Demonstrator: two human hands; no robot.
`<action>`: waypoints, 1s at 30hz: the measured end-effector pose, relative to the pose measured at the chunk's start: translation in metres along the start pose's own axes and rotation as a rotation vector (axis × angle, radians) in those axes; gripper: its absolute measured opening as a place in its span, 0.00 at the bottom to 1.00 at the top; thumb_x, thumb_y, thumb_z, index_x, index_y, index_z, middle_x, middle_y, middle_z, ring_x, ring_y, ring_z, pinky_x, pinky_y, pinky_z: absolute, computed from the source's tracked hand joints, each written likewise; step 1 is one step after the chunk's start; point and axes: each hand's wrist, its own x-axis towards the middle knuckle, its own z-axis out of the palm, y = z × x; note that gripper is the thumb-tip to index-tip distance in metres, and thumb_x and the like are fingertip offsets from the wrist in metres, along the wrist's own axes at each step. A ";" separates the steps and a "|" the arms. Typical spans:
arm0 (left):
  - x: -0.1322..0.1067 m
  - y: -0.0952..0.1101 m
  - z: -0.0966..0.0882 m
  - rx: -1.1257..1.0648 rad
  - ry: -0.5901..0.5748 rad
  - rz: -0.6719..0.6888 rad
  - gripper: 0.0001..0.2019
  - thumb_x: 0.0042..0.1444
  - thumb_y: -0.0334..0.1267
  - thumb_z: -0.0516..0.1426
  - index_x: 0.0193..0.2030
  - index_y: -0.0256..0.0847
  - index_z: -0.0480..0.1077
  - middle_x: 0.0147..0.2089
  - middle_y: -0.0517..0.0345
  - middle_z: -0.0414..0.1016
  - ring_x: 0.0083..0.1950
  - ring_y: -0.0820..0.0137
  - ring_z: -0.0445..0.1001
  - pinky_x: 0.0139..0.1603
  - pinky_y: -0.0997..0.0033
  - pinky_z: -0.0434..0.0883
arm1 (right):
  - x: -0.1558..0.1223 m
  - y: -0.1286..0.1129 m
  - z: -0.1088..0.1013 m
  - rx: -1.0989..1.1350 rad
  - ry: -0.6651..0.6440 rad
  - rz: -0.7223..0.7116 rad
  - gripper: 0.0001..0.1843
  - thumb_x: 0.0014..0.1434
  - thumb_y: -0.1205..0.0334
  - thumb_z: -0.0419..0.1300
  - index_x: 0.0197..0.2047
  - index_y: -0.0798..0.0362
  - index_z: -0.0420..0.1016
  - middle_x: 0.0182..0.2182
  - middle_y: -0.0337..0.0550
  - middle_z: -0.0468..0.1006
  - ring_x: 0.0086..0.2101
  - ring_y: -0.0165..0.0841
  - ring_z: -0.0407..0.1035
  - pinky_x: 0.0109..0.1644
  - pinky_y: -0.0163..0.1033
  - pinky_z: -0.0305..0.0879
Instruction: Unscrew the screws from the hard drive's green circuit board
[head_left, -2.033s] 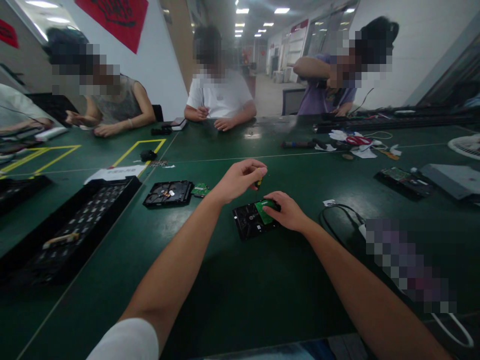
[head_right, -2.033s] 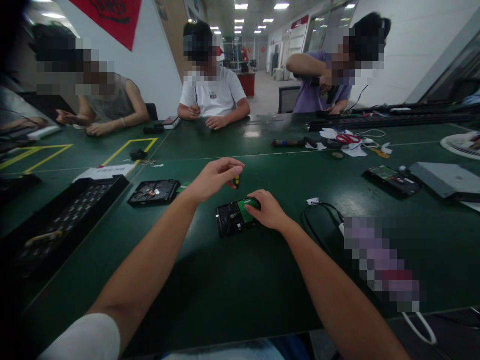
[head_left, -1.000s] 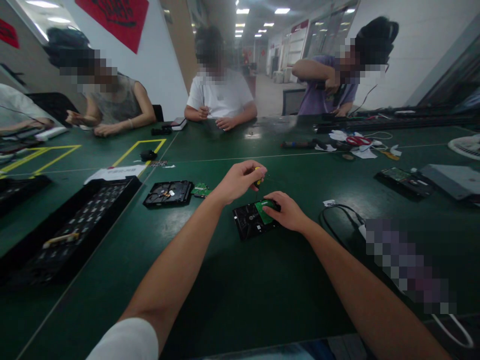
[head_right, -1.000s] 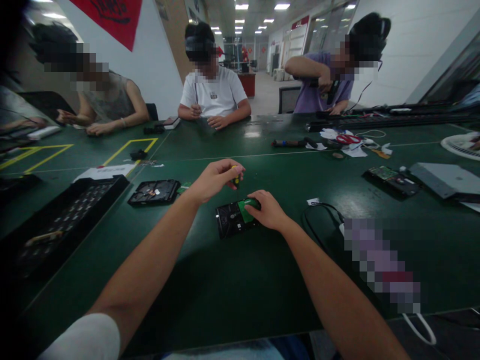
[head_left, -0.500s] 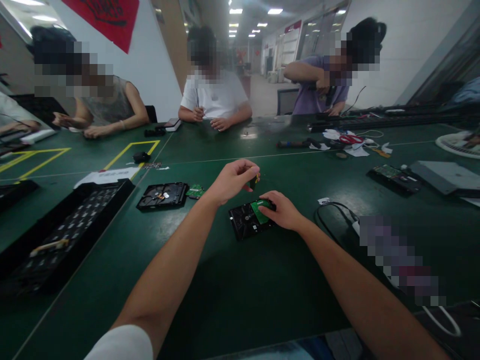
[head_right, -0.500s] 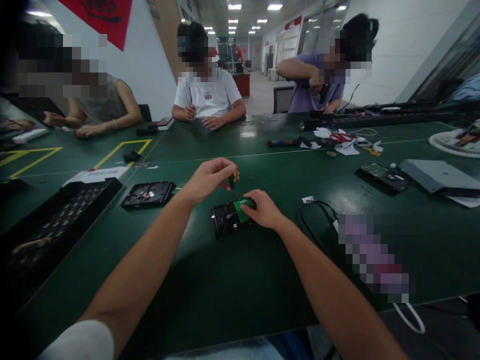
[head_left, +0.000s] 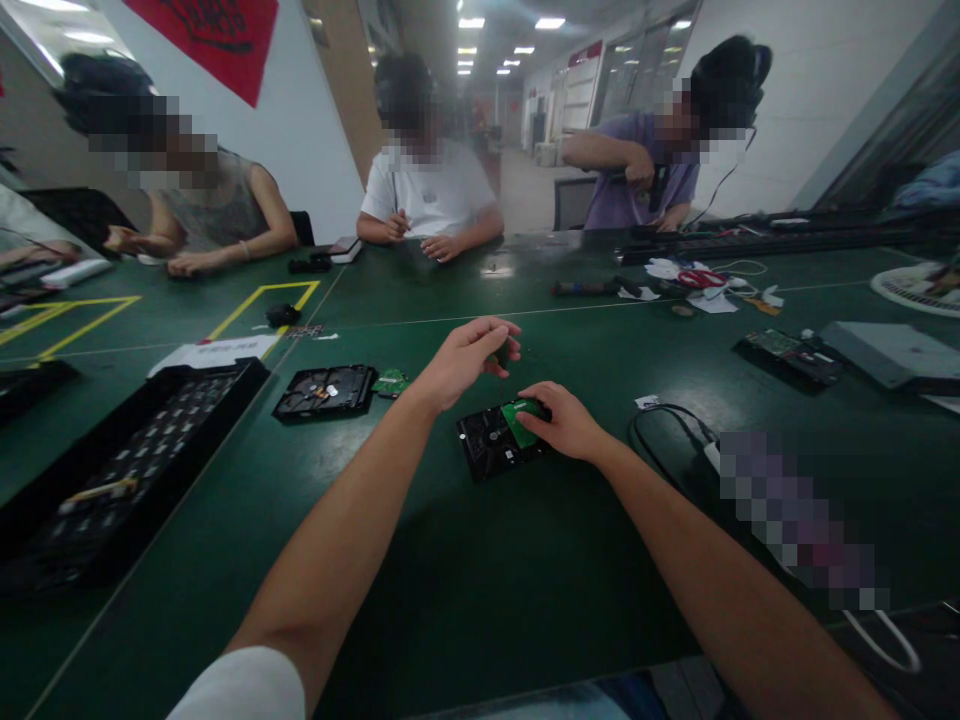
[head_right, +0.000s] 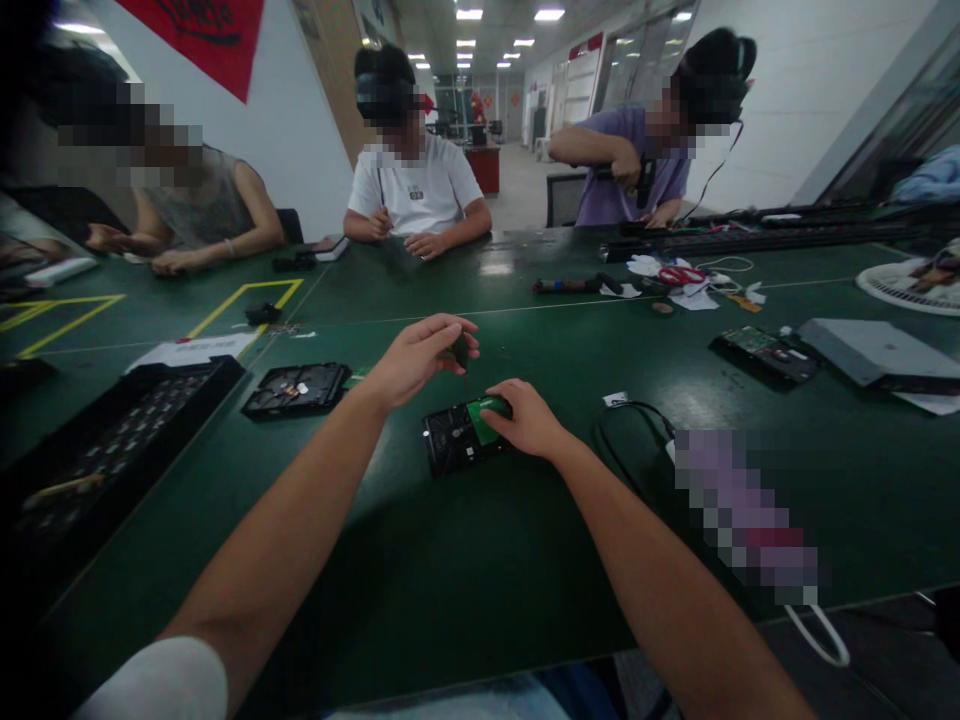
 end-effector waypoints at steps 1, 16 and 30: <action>0.000 0.001 -0.001 -0.032 -0.021 -0.016 0.14 0.68 0.47 0.61 0.49 0.37 0.76 0.43 0.49 0.79 0.45 0.65 0.80 0.36 0.71 0.79 | 0.000 0.000 0.000 0.000 -0.002 0.001 0.17 0.68 0.55 0.65 0.58 0.50 0.77 0.52 0.51 0.78 0.51 0.44 0.73 0.54 0.50 0.71; -0.001 0.002 -0.001 0.273 0.002 0.130 0.14 0.66 0.48 0.63 0.48 0.38 0.78 0.40 0.53 0.77 0.40 0.69 0.76 0.32 0.76 0.76 | 0.000 0.003 0.001 -0.020 0.008 -0.006 0.17 0.68 0.55 0.65 0.58 0.50 0.77 0.52 0.51 0.79 0.52 0.44 0.73 0.57 0.53 0.70; -0.001 -0.002 -0.003 0.305 0.030 0.136 0.16 0.63 0.51 0.66 0.47 0.40 0.78 0.36 0.56 0.75 0.36 0.72 0.74 0.33 0.76 0.77 | 0.000 0.001 -0.001 -0.010 -0.022 0.020 0.18 0.68 0.54 0.64 0.58 0.50 0.77 0.53 0.51 0.78 0.53 0.44 0.72 0.54 0.51 0.71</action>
